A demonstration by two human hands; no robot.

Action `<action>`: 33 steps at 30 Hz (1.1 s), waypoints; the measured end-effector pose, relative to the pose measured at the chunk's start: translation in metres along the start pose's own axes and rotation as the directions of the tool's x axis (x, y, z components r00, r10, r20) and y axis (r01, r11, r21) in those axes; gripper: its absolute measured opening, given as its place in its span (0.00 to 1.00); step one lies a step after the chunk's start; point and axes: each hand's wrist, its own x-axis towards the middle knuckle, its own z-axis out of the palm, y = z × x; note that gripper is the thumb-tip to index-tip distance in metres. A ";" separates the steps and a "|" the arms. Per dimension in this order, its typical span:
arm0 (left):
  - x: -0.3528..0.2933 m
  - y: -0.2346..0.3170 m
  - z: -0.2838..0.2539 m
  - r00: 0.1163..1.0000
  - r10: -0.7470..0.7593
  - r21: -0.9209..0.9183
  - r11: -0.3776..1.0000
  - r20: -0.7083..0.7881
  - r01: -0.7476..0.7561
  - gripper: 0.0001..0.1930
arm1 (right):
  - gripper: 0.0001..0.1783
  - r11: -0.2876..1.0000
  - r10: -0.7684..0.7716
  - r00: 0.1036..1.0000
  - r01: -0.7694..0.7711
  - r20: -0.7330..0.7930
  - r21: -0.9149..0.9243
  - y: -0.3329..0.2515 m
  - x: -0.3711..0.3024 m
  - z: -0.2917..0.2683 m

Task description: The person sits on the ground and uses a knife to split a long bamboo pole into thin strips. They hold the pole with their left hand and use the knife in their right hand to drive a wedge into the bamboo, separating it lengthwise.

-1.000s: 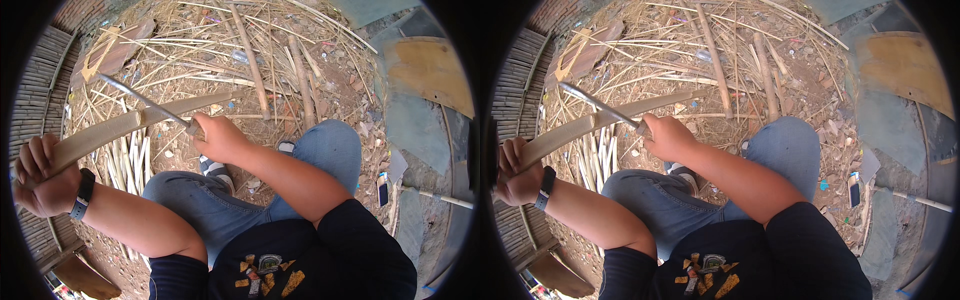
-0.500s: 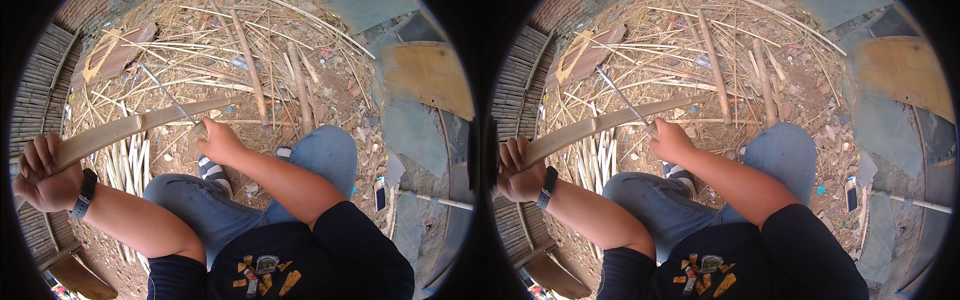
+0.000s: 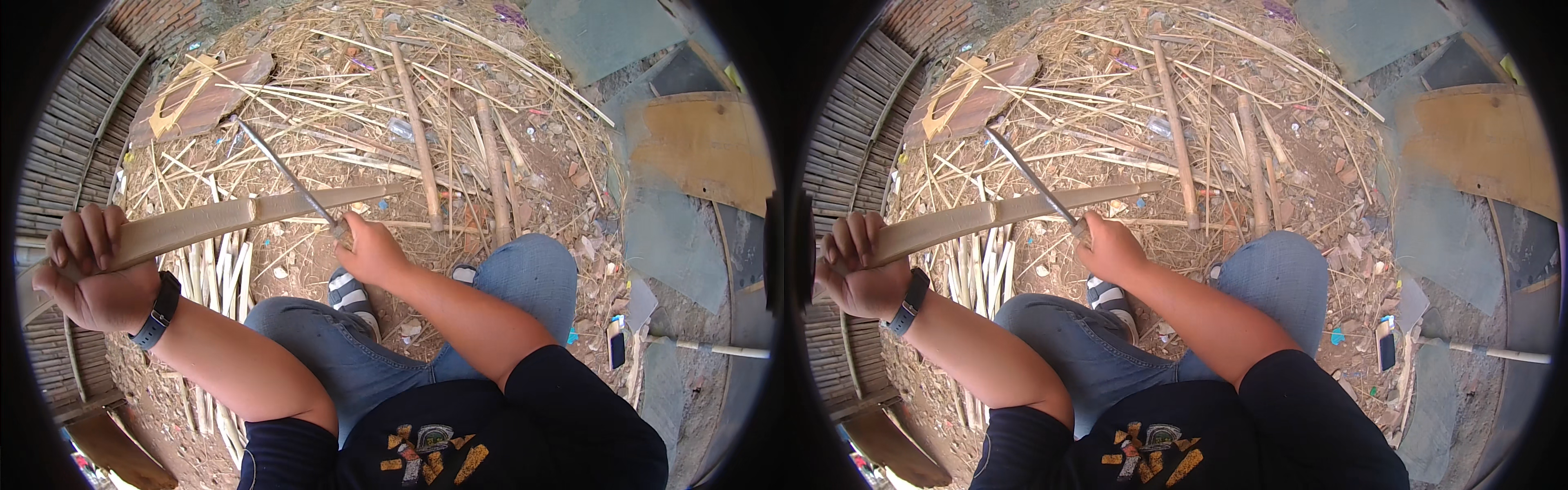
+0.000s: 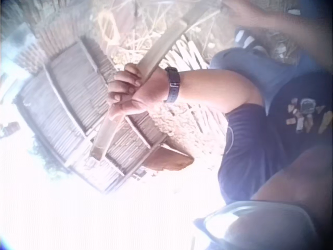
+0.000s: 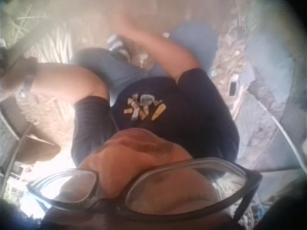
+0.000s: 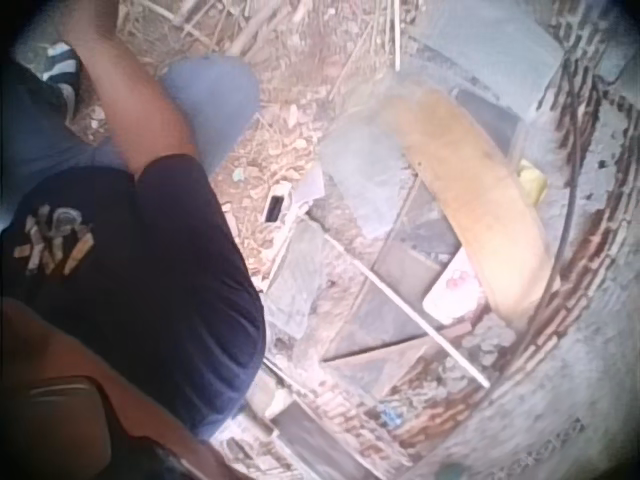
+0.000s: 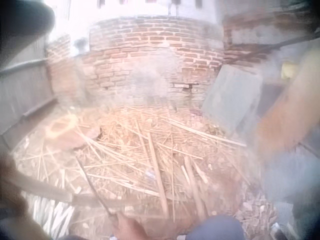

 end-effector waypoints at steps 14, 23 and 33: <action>-0.005 -0.006 0.015 0.992 0.016 -0.140 0.990 0.127 0.002 0.29 | 0.30 0.996 -0.060 0.988 0.069 0.143 -0.054 -0.041 -0.030 -0.065; -0.003 -0.012 0.013 0.976 0.005 -0.174 0.984 0.220 0.034 0.37 | 0.32 0.995 -0.092 0.993 0.094 0.075 -0.020 -0.035 -0.033 -0.050; 0.001 -0.010 0.007 0.984 -0.013 -0.153 0.987 0.175 0.040 0.39 | 0.28 0.997 0.079 0.991 -0.078 0.105 -0.013 -0.002 -0.009 -0.040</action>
